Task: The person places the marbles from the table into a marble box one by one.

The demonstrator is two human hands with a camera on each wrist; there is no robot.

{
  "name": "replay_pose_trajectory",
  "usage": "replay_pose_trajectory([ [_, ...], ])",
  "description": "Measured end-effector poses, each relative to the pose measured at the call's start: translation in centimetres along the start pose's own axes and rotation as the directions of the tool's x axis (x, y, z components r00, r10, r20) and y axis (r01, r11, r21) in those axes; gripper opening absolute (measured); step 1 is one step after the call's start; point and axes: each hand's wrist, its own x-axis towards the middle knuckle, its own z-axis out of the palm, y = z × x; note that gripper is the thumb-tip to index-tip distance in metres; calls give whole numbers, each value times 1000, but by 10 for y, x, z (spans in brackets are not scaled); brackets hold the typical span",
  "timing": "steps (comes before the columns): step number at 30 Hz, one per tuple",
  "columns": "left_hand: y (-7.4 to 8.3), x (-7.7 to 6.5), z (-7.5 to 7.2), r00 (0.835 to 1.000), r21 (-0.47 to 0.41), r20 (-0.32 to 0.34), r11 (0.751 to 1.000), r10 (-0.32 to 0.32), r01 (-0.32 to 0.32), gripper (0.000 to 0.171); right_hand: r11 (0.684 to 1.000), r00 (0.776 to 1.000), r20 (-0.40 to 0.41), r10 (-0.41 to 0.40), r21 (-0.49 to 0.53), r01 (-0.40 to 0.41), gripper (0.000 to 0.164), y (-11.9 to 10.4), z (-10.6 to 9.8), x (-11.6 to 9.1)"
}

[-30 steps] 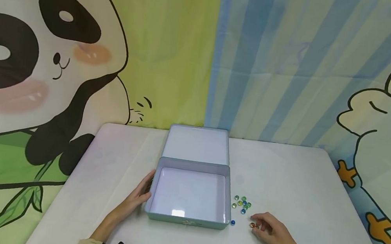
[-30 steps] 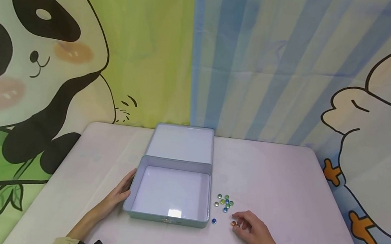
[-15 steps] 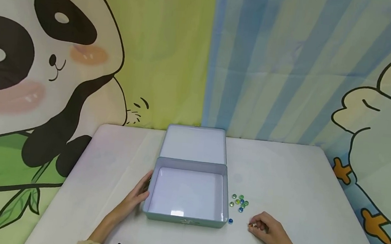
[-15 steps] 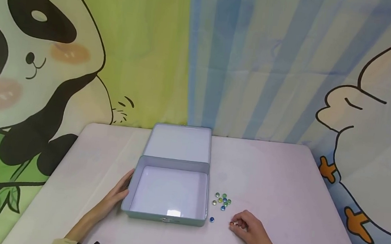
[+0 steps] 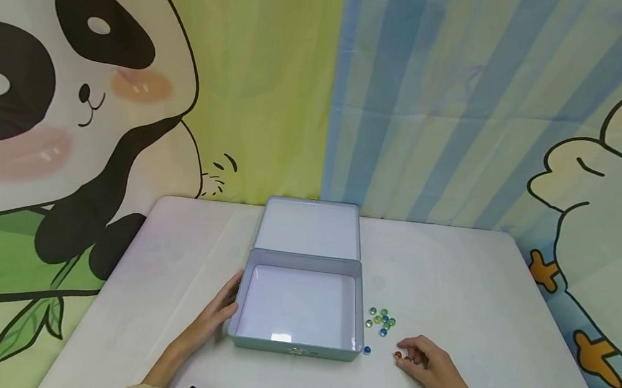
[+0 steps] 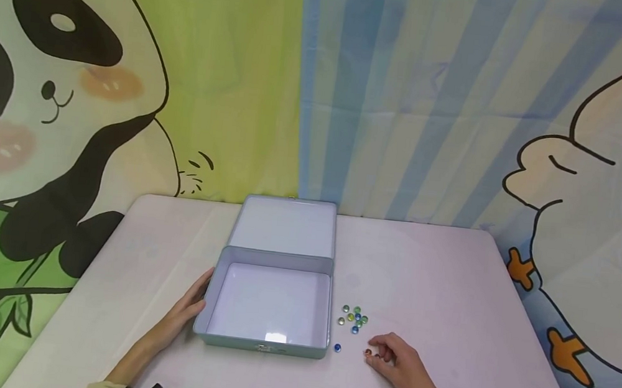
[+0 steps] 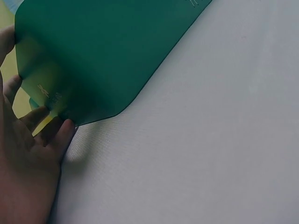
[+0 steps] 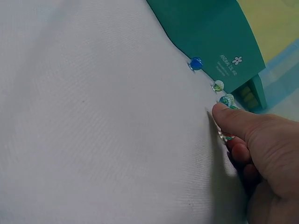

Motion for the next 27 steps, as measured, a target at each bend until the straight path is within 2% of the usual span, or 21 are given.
replay_pose_trajectory([
  [3, -2, 1, 0, 1000, -9, 2, 1000, 18, -18, 62, 995, 995, 40, 95, 14, -95, 23, -4, -8, 3],
  [5, -4, 2, 0, 1000, -12, 3, 999, 30, -30, 62, 995, 994, 48, 94, 21, -95, 19, -8, -15, 6],
  [6, -4, 2, 0, 999, -11, 2, 999, 33, -33, 62, 997, 996, 44, 76, 19, -77, 16, -10, -18, 7],
  [8, -5, 2, 0, 999, -9, 1, 999, 36, -36, 62, 1000, 1000, 22, -10, 11, 10, 12, -13, -23, 13],
  [11, -4, 2, 0, 999, -8, 2, 999, 33, -33, 62, 989, 989, -11, -145, 6, 145, 10, -26, -30, 26],
  [15, -3, 1, -1, 1000, -7, -5, 1000, 28, -28, 62, 949, 949, 21, -315, 39, 314, 9, -57, -38, 50],
  [19, -5, 1, 0, 999, -12, 1, 999, 36, -36, 62, 893, 889, 93, -448, 100, 440, 13, -94, -39, 76],
  [22, -6, 2, 0, 999, -16, 9, 999, 44, -44, 63, 861, 847, 155, -509, 110, 497, 15, -122, -34, 95],
  [27, -3, 1, 0, 999, -19, -2, 999, 42, -42, 62, 842, 787, 321, -527, 75, 534, 16, -164, -12, 128],
])
